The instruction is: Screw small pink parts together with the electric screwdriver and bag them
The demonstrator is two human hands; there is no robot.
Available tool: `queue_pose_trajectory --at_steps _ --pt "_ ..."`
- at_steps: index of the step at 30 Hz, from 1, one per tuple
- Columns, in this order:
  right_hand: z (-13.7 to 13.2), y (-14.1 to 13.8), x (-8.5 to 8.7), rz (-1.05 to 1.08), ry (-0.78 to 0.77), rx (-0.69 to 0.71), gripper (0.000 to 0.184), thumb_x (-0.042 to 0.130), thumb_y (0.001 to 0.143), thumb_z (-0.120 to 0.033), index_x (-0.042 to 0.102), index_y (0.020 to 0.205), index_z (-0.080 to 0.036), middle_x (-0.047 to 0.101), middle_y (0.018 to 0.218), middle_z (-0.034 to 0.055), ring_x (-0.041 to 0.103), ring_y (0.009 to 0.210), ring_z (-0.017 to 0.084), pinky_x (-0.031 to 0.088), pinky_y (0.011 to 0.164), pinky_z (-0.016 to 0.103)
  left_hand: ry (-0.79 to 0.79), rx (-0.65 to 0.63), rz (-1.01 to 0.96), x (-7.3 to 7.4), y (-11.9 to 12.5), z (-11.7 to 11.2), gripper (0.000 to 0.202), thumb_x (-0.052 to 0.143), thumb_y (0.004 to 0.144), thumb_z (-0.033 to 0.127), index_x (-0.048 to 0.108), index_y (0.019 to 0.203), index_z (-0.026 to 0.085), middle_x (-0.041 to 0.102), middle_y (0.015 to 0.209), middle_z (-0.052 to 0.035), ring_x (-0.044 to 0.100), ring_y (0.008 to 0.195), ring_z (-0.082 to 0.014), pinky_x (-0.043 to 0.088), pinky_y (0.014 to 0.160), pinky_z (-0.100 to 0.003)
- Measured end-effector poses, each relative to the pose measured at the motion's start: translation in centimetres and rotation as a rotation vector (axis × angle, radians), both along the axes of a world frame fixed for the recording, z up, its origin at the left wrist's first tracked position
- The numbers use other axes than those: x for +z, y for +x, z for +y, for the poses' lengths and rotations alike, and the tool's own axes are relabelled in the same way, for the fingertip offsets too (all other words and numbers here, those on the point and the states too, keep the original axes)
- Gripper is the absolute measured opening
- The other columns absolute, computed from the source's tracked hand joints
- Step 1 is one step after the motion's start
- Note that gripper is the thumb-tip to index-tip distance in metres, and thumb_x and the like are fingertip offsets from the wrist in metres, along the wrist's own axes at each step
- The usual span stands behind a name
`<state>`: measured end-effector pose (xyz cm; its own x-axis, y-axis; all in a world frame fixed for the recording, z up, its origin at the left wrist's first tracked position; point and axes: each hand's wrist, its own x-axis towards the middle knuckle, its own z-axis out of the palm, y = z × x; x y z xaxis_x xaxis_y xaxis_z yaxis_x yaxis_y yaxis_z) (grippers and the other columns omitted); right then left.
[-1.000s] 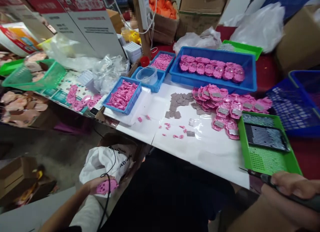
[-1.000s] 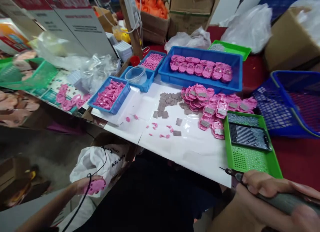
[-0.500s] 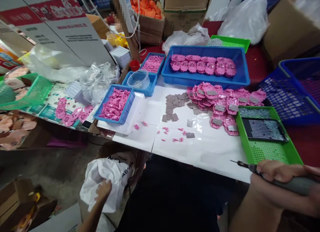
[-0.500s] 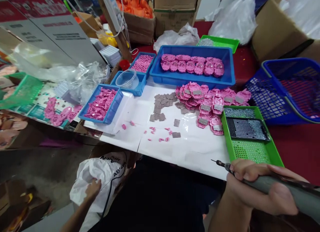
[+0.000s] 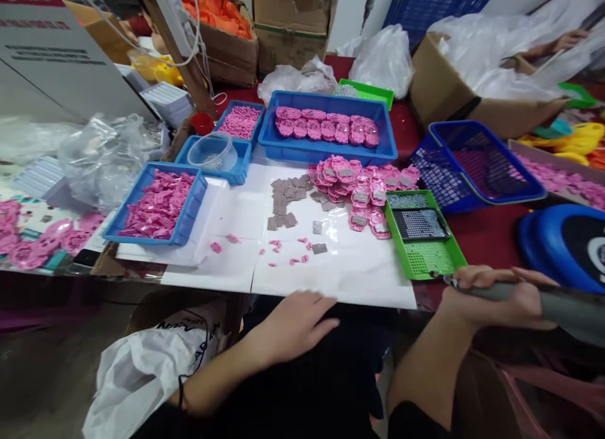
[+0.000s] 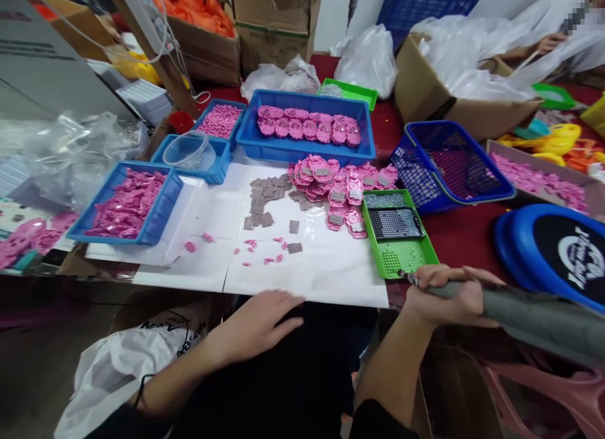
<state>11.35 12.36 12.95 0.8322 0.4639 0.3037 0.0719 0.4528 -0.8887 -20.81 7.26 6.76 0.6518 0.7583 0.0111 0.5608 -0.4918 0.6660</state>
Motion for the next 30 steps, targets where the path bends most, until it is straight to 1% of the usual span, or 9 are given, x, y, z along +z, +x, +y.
queue_pose_trajectory --at_steps 2,4,6,9,12,17,23,26,30 --pt "0.9 1.8 -0.2 -0.026 0.097 -0.094 0.028 0.064 0.065 -0.052 0.058 0.080 -0.028 0.033 0.046 -0.0079 0.029 0.038 0.011 0.026 0.040 0.026 0.145 -0.051 0.029 1.7 4.8 5.0 0.029 0.066 0.114 0.043 0.073 0.133 0.023 0.076 0.135 -0.0144 0.073 0.122 -0.0334 0.061 0.107 -0.047" --pt "1.7 3.2 -0.4 -0.034 0.127 -0.139 0.018 0.062 0.067 -0.041 0.059 0.077 -0.026 0.038 0.047 -0.0070 0.034 0.038 0.011 0.029 0.041 0.026 0.213 0.068 0.153 2.8 9.2 9.7 0.030 0.070 0.112 0.039 0.072 0.136 0.020 0.070 0.149 -0.0193 0.067 0.135 -0.0378 0.059 0.111 -0.051" --pt "2.3 4.3 -0.7 -0.023 0.122 -0.143 0.015 0.061 0.067 -0.037 0.060 0.077 -0.025 0.040 0.048 -0.0068 0.036 0.037 0.010 0.030 0.040 0.025 0.220 0.144 0.228 2.9 12.6 13.2 0.033 0.071 0.111 0.035 0.070 0.139 0.018 0.067 0.154 -0.0211 0.062 0.143 -0.0402 0.056 0.114 -0.054" --pt "3.0 5.3 -1.4 -0.009 0.132 -0.134 0.017 0.060 0.069 -0.038 0.059 0.079 -0.024 0.039 0.048 -0.0085 0.033 0.035 0.010 0.028 0.038 0.023 0.226 0.169 0.246 1.7 14.8 15.5 0.031 0.071 0.111 0.030 0.070 0.139 0.016 0.066 0.154 -0.0224 0.061 0.143 -0.0422 0.055 0.114 -0.057" --pt "3.6 5.6 -2.1 -0.003 0.120 -0.097 0.019 0.062 0.072 -0.040 0.059 0.081 -0.023 0.039 0.048 -0.0094 0.033 0.035 0.010 0.030 0.038 0.023 0.249 0.185 0.238 0.1 14.4 15.1 0.024 0.069 0.111 0.028 0.071 0.132 0.017 0.070 0.145 -0.0216 0.064 0.136 -0.0411 0.055 0.112 -0.057" --pt "4.6 5.3 -3.1 -0.003 0.080 -0.023 0.024 0.068 0.076 -0.045 0.059 0.081 -0.024 0.040 0.049 -0.0111 0.033 0.036 0.010 0.031 0.039 0.022 0.296 0.182 0.178 -1.7 12.1 12.1 0.010 0.073 0.109 0.028 0.069 0.114 0.020 0.073 0.123 -0.0152 0.068 0.120 -0.0342 0.057 0.108 -0.048" --pt "5.7 5.0 -3.7 -0.004 0.088 -0.014 0.022 0.066 0.075 -0.043 0.058 0.082 -0.024 0.042 0.048 -0.0108 0.033 0.036 0.010 0.032 0.040 0.023 0.341 0.190 0.090 -3.2 10.5 8.0 0.015 0.073 0.109 0.029 0.063 0.101 0.021 0.070 0.108 -0.0109 0.069 0.108 -0.0313 0.060 0.095 -0.043" --pt "6.0 5.2 -4.0 -0.009 0.082 -0.025 0.023 0.066 0.078 -0.045 0.059 0.084 -0.024 0.041 0.049 -0.0107 0.035 0.036 0.010 0.032 0.039 0.024 0.349 0.219 0.053 -3.6 10.7 7.6 0.016 0.072 0.110 0.029 0.062 0.100 0.022 0.069 0.103 -0.0093 0.069 0.104 -0.0302 0.060 0.093 -0.042" --pt "6.1 5.2 -4.4 -0.023 0.068 -0.045 0.028 0.069 0.082 -0.049 0.057 0.085 -0.024 0.041 0.050 -0.0108 0.038 0.037 0.011 0.034 0.039 0.024 0.336 0.277 0.020 -3.7 11.2 8.6 0.019 0.073 0.110 0.030 0.061 0.098 0.023 0.067 0.096 -0.0060 0.069 0.098 -0.0281 0.058 0.090 -0.040"
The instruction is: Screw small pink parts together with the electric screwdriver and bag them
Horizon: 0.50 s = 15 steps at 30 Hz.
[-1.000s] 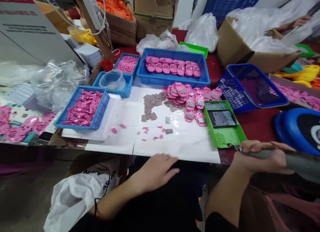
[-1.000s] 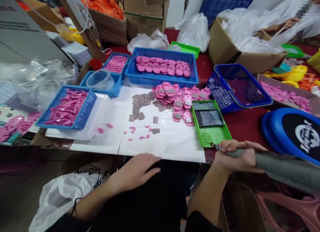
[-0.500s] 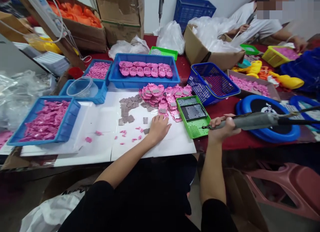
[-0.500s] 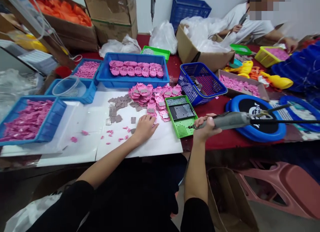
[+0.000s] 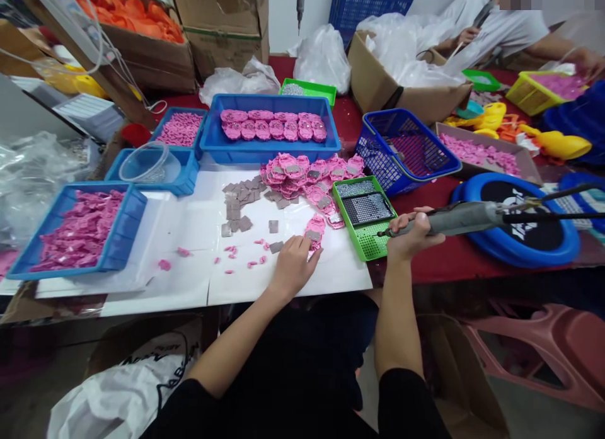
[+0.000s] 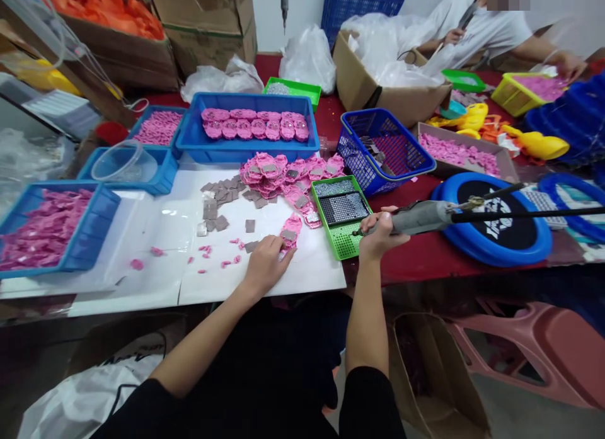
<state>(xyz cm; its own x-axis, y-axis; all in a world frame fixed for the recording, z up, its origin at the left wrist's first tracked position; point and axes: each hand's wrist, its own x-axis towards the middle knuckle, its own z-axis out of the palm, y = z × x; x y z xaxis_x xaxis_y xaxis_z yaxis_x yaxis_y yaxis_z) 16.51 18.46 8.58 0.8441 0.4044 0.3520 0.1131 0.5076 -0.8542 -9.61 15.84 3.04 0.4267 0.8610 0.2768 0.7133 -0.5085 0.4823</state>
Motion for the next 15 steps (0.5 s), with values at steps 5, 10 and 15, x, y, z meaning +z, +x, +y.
queue_pose_trajectory --at_steps 5,10,15 --pt "0.0 -0.1 -0.1 0.000 -0.008 -0.007 0.027 0.071 0.079 -0.047 0.057 0.085 -0.024 0.043 0.049 -0.0110 0.038 0.037 0.010 0.034 0.040 0.024 -0.044 0.065 -0.016 0.4 0.6 1.5 0.026 0.085 0.103 0.035 0.063 0.103 0.023 0.067 0.102 -0.0052 0.071 0.097 -0.0275 0.057 0.085 -0.037" --pt "0.3 0.1 -0.2 0.001 -0.020 0.019 0.026 0.068 0.077 -0.046 0.056 0.084 -0.025 0.043 0.049 -0.0118 0.037 0.037 0.010 0.035 0.039 0.024 -0.110 0.113 -0.086 0.6 1.7 2.9 0.035 0.090 0.095 0.029 0.063 0.116 0.023 0.071 0.122 -0.0093 0.072 0.113 -0.0316 0.059 0.097 -0.043" --pt "0.6 0.2 -0.2 0.003 -0.051 0.053 0.030 0.072 0.075 -0.049 0.054 0.079 -0.025 0.042 0.048 -0.0118 0.037 0.037 0.010 0.036 0.039 0.024 -0.091 0.131 -0.183 0.0 1.8 3.5 0.029 0.083 0.092 0.015 0.062 0.110 0.025 0.075 0.111 -0.0071 0.072 0.109 -0.0316 0.060 0.099 -0.045"
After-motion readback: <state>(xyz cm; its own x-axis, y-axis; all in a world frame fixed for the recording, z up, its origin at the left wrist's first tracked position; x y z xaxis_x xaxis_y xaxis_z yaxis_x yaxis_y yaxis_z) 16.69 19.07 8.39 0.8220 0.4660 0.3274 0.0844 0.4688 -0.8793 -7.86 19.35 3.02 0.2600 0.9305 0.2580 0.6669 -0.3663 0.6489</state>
